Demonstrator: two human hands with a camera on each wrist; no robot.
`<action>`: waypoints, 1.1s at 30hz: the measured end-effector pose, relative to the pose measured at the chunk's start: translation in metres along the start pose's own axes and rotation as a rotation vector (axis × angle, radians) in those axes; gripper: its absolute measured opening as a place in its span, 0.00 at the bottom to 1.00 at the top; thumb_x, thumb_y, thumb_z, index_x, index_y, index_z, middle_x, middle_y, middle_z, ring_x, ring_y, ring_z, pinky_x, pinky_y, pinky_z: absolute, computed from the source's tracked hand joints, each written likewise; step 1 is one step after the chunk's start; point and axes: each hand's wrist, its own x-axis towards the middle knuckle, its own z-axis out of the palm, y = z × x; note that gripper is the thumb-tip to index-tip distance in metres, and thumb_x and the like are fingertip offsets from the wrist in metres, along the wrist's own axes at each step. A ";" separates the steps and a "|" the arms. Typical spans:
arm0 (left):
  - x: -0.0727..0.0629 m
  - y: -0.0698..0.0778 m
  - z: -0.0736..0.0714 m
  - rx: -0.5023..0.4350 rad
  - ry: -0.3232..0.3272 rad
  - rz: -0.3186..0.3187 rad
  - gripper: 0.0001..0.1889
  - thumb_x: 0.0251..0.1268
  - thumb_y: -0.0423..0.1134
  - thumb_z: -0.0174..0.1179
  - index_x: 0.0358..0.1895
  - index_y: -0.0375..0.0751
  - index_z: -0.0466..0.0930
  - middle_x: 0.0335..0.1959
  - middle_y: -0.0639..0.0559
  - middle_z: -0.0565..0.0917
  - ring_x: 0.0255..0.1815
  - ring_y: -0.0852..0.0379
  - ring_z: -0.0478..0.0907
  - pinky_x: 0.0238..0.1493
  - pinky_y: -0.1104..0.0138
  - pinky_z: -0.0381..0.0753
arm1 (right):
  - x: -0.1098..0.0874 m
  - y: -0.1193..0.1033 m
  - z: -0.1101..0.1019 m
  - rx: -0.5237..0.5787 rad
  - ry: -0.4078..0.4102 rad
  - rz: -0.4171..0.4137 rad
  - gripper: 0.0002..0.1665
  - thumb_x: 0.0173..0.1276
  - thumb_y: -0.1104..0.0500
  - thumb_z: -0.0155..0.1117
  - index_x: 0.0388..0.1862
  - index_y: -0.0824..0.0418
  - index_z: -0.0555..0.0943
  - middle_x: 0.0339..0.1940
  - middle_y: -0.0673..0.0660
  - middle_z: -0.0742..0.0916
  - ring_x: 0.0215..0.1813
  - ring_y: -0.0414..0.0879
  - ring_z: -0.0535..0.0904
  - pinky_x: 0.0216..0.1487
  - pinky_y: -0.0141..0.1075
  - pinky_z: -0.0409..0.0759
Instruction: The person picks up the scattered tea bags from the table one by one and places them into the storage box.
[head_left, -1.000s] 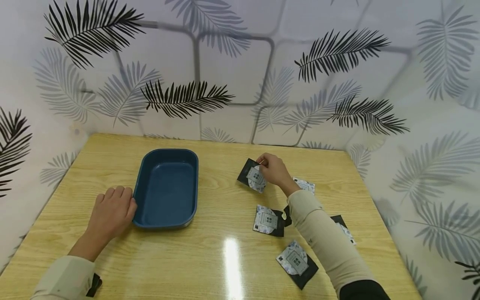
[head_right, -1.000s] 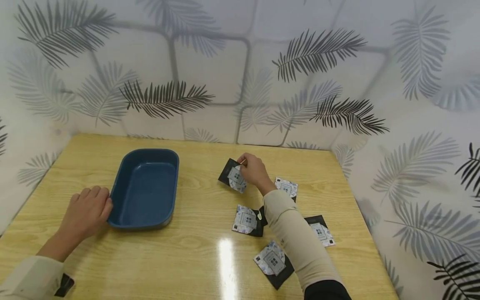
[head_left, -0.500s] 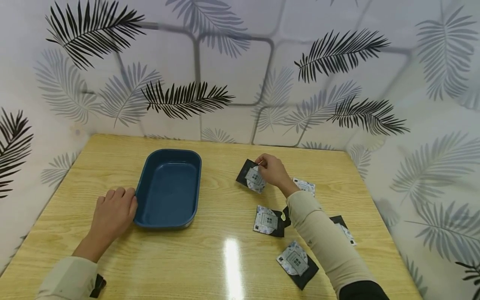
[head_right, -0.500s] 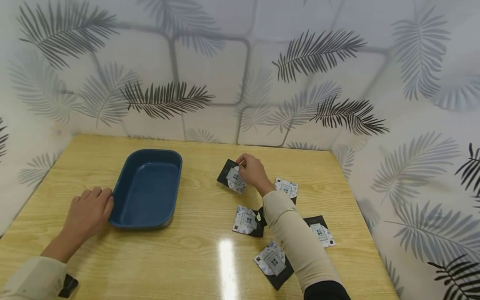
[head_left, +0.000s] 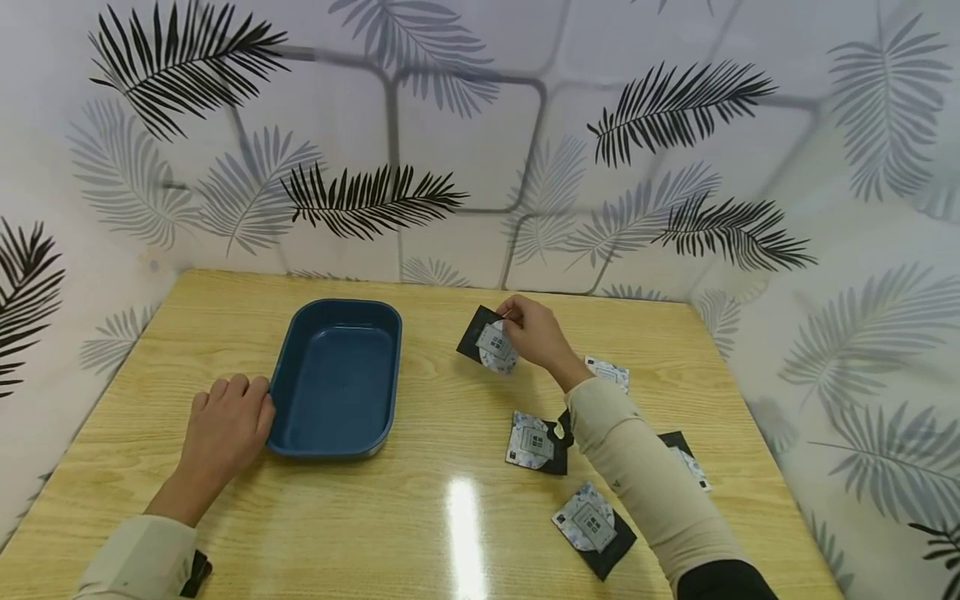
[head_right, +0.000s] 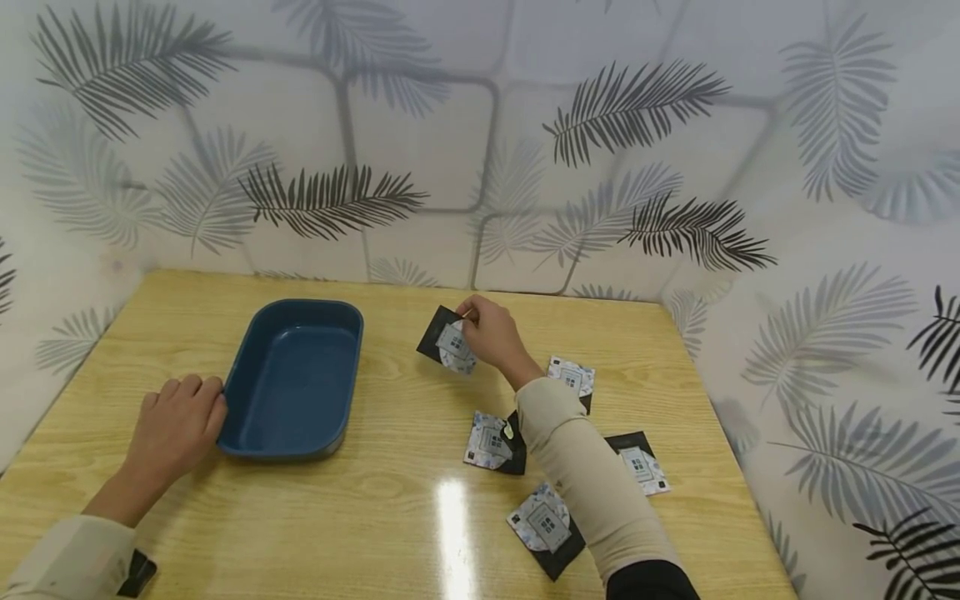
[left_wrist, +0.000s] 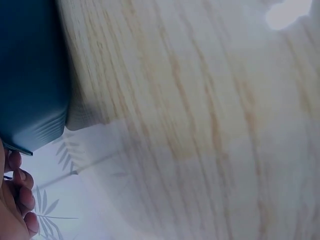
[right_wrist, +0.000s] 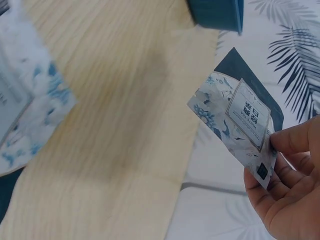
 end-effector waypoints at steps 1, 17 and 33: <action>0.000 0.000 0.000 -0.005 -0.003 -0.004 0.08 0.72 0.36 0.50 0.32 0.39 0.68 0.28 0.43 0.70 0.28 0.46 0.63 0.31 0.58 0.55 | 0.001 -0.003 0.000 0.001 0.001 -0.010 0.12 0.73 0.66 0.52 0.50 0.64 0.79 0.44 0.63 0.87 0.45 0.55 0.84 0.49 0.46 0.81; 0.002 -0.003 0.001 -0.016 -0.016 0.006 0.11 0.71 0.35 0.48 0.28 0.39 0.63 0.25 0.46 0.66 0.27 0.47 0.61 0.31 0.59 0.54 | 0.010 -0.034 0.011 0.020 -0.016 -0.083 0.11 0.72 0.67 0.54 0.49 0.64 0.80 0.44 0.62 0.86 0.43 0.52 0.83 0.47 0.43 0.80; 0.002 -0.002 -0.001 -0.016 -0.042 0.001 0.09 0.72 0.35 0.47 0.30 0.38 0.66 0.27 0.44 0.68 0.28 0.47 0.62 0.31 0.59 0.54 | 0.015 -0.047 0.020 0.019 -0.043 -0.109 0.11 0.72 0.68 0.54 0.51 0.65 0.80 0.46 0.62 0.87 0.46 0.53 0.84 0.50 0.43 0.82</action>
